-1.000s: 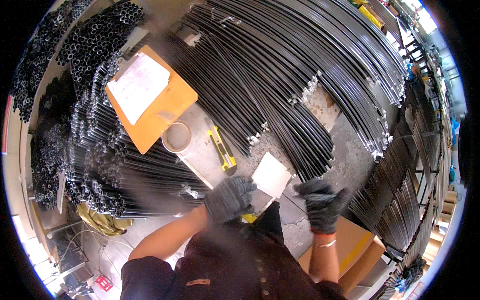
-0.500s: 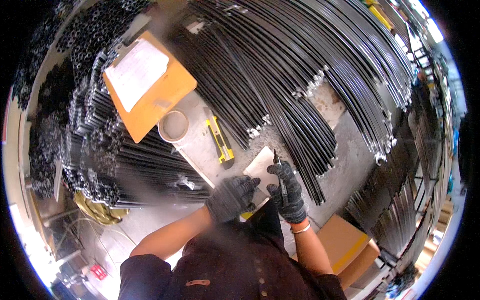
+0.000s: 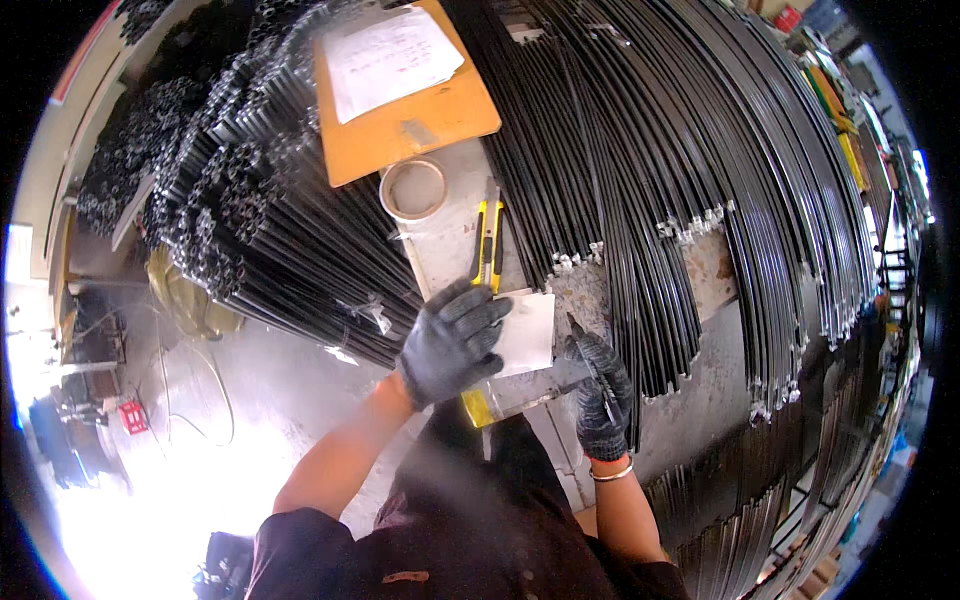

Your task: The person puts on gloves, writes on a small white card using a pen, and then applies adhesive tape to the card before wrapping it around a bundle of metal pipes.

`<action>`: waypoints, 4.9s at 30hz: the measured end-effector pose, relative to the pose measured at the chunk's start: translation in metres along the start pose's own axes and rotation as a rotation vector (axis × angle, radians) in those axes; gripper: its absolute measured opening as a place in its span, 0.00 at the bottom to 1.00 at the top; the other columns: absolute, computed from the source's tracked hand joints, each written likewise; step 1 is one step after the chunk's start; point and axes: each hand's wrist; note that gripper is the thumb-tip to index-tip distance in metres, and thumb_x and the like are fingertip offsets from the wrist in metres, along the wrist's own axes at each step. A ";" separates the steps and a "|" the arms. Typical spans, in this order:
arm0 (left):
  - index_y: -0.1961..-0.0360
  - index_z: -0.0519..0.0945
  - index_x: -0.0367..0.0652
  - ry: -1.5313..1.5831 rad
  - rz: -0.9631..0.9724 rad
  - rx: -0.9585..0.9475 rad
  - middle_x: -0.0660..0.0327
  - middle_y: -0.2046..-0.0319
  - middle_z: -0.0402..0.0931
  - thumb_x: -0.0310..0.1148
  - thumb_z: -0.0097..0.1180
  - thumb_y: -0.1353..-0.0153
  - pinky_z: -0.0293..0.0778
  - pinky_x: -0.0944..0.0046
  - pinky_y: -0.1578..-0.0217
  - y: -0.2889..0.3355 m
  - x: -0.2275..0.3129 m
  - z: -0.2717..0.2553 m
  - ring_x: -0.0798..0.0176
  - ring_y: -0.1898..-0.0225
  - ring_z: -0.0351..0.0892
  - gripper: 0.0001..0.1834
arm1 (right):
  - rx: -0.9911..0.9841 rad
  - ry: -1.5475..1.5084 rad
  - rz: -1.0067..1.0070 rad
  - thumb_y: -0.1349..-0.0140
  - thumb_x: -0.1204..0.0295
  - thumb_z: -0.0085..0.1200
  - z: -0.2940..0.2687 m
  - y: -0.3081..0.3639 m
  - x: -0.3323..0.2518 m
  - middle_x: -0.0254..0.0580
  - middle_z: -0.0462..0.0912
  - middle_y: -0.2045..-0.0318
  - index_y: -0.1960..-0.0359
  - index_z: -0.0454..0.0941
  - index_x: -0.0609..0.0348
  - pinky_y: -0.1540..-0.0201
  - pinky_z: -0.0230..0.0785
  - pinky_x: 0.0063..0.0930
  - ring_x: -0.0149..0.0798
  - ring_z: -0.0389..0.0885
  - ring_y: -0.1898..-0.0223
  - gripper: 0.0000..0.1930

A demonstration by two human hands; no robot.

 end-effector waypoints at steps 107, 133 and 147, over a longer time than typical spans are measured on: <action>0.55 0.75 0.43 0.087 -0.112 0.044 0.56 0.55 0.77 0.39 0.59 0.60 0.70 0.47 0.50 0.054 0.016 0.062 0.48 0.53 0.75 0.26 | -0.256 0.528 -0.375 0.55 0.75 0.60 0.029 -0.003 0.039 0.40 0.80 0.68 0.68 0.74 0.53 0.37 0.58 0.51 0.44 0.79 0.61 0.11; 0.51 0.78 0.44 -0.042 -0.174 -0.140 0.53 0.51 0.75 0.45 0.62 0.61 0.69 0.49 0.46 0.058 0.018 0.062 0.49 0.48 0.73 0.32 | -0.234 0.271 0.045 0.42 0.78 0.51 0.019 0.013 0.056 0.43 0.78 0.66 0.55 0.73 0.58 0.47 0.70 0.42 0.41 0.79 0.63 0.12; 0.58 0.79 0.38 0.116 -0.129 -0.106 0.52 0.55 0.77 0.38 0.62 0.58 0.72 0.55 0.48 0.047 0.017 0.056 0.50 0.52 0.76 0.24 | -0.093 0.083 0.082 0.42 0.78 0.56 0.029 0.009 0.033 0.41 0.80 0.62 0.45 0.67 0.65 0.56 0.73 0.24 0.33 0.79 0.60 0.23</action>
Point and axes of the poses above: each hand's wrist, its own y-axis away from the middle knuckle, its own z-axis out of the palm, x = y × z
